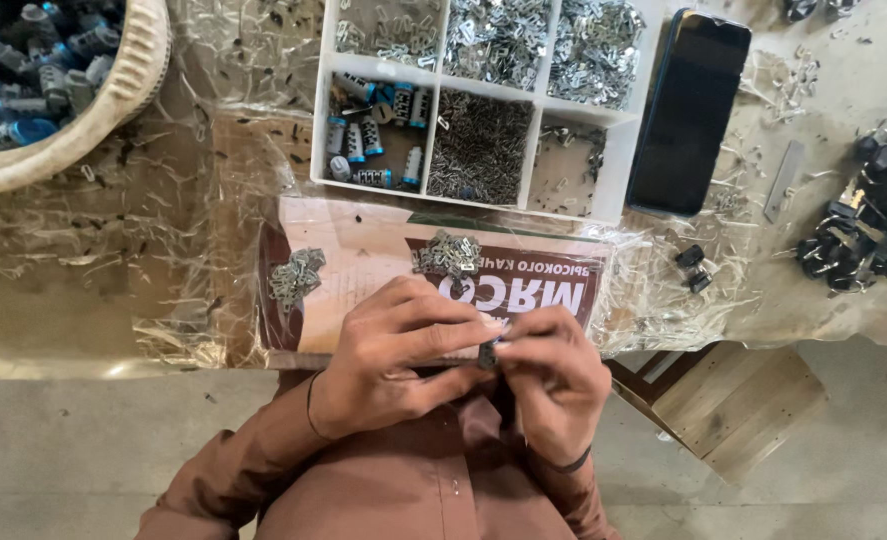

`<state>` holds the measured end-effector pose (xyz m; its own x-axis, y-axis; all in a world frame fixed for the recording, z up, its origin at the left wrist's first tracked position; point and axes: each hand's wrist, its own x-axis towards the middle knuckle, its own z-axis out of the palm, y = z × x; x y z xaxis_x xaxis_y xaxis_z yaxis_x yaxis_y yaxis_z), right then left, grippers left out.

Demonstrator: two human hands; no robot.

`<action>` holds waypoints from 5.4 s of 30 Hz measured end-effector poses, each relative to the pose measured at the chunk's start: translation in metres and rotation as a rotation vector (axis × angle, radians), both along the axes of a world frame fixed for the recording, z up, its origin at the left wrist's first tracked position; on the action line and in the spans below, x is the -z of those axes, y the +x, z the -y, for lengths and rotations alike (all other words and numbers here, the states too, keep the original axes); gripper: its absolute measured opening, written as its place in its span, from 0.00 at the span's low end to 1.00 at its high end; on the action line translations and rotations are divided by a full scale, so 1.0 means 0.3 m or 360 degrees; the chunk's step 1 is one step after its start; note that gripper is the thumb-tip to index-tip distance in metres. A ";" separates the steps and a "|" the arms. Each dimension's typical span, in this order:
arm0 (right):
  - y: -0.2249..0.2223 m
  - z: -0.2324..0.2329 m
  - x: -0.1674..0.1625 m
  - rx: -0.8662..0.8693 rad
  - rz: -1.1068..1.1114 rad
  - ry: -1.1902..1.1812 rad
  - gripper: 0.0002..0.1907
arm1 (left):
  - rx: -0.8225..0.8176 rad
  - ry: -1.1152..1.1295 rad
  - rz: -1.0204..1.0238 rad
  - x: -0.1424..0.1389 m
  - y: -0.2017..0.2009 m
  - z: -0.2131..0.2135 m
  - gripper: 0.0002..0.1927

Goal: The person sits at a workbench assembling small metal socket components by hand, fitting springs and metal parts into cylindrical housings one at a time. They place finished assemblies into a plastic basket, pick loose parts from a compartment organizer box, and at one point pour a pile of parts across the table from a wooden board to reach the work.

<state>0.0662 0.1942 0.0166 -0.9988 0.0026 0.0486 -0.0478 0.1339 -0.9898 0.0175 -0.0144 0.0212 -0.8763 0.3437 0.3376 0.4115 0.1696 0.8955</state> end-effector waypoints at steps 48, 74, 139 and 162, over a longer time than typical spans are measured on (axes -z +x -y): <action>0.007 0.070 0.030 -0.0034 0.0409 -0.0622 0.15 | -0.0090 0.0096 -0.0031 0.011 0.036 0.107 0.23; 0.089 0.048 0.039 0.0216 0.0420 -0.0355 0.15 | -0.0082 0.0101 -0.0010 -0.005 0.031 0.079 0.21; 0.098 -0.002 0.066 0.0051 -0.0089 -0.0304 0.10 | -0.0029 0.0083 -0.0068 -0.008 0.011 0.081 0.22; 0.014 0.100 -0.039 0.0022 -0.0626 0.0509 0.12 | -0.0047 -0.0042 -0.0170 0.009 0.022 0.089 0.24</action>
<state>0.0703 0.1642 0.0283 -0.9048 -0.0605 0.4215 -0.4046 0.4305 -0.8068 0.0240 -0.0411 0.0187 -0.8456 0.3280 0.4211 0.4990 0.2058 0.8418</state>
